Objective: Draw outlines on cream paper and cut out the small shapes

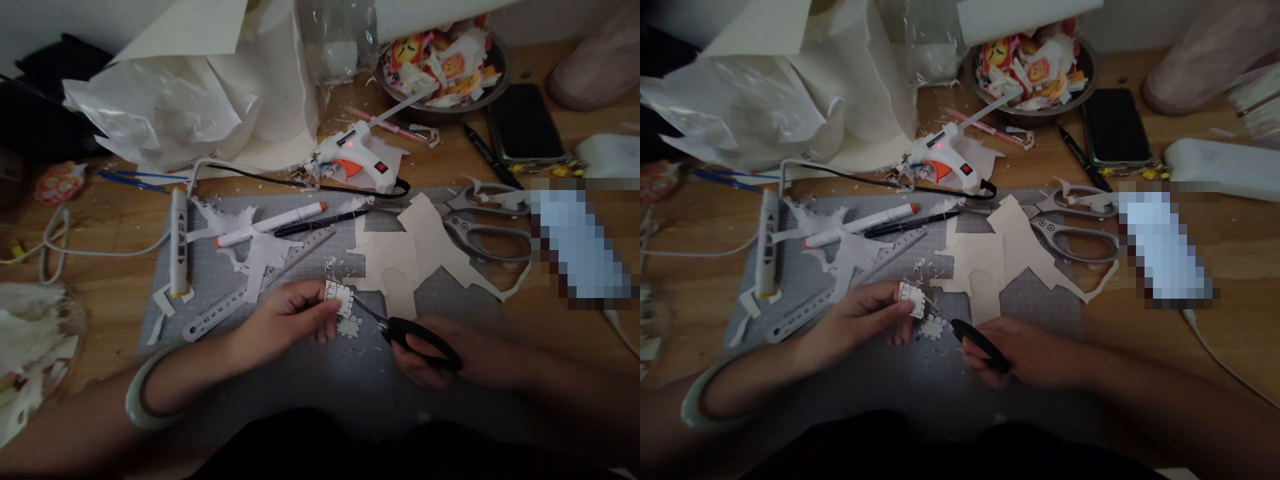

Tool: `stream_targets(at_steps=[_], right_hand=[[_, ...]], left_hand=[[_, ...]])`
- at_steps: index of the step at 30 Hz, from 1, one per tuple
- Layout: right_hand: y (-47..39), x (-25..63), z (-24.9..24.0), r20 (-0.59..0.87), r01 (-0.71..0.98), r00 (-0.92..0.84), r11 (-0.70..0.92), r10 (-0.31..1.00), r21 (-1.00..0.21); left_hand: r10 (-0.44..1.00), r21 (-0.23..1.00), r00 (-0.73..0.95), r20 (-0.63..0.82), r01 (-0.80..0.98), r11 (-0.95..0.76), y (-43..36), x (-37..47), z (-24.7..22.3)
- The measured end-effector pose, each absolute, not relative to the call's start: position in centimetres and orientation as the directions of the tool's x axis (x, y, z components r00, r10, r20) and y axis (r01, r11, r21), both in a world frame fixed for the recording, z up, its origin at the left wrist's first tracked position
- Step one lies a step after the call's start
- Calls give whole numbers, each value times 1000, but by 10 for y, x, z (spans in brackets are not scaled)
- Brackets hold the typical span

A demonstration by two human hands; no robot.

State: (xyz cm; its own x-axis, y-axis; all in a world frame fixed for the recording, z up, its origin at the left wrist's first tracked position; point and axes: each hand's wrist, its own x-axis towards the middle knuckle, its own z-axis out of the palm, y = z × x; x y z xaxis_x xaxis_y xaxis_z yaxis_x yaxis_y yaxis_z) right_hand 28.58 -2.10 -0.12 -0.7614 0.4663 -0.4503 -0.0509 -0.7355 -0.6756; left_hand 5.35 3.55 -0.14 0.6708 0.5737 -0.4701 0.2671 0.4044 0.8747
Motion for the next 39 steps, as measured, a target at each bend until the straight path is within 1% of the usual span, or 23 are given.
stream_targets(at_steps=[4,8,12,15,18,23,25,28,31,32,33,34,36,39], right_hand=[[-25,285,-9,-421,-120,-764,-749,489,-652],[-30,283,-24,-347,-273,-744,-733,571,-623],[-31,283,-26,-314,-366,-754,-767,576,-527],[-31,284,-23,-275,-404,-757,-756,593,-516],[-30,286,-21,-281,-352,-769,-747,574,-563],[-26,289,-16,-329,-141,-835,-750,441,-646],[-25,290,-15,-339,-109,-832,-729,439,-676],[-26,290,-16,-322,-130,-821,-703,472,-699],[-29,289,-23,-328,-152,-803,-704,497,-694],[-30,289,-26,-298,-191,-812,-711,502,-677],[-31,289,-29,-238,-235,-837,-716,493,-657],[-31,288,-31,-218,-250,-842,-716,493,-652],[-31,288,-33,-224,-244,-841,-715,492,-655],[-30,288,-26,-275,-195,-828,-711,489,-676]], left_hand=[[602,881,656,-456,233,413,35,53,-2],[616,864,634,-467,178,471,36,53,-3],[612,844,628,-480,141,517,37,53,-3],[615,841,628,-478,123,528,37,54,-4],[626,840,618,-475,105,533,36,54,-6],[626,853,621,-472,142,503,36,52,-8],[626,855,620,-474,153,496,36,52,-8],[626,857,617,-477,167,488,36,52,-6],[646,868,605,-465,166,468,36,53,-6],[651,870,603,-461,160,467,36,53,-7],[655,869,602,-457,144,474,36,54,-7],[656,864,601,-456,123,488,36,54,-8],[653,845,602,-459,70,529,35,54,-9],[649,823,600,-468,28,567,34,55,-9]])
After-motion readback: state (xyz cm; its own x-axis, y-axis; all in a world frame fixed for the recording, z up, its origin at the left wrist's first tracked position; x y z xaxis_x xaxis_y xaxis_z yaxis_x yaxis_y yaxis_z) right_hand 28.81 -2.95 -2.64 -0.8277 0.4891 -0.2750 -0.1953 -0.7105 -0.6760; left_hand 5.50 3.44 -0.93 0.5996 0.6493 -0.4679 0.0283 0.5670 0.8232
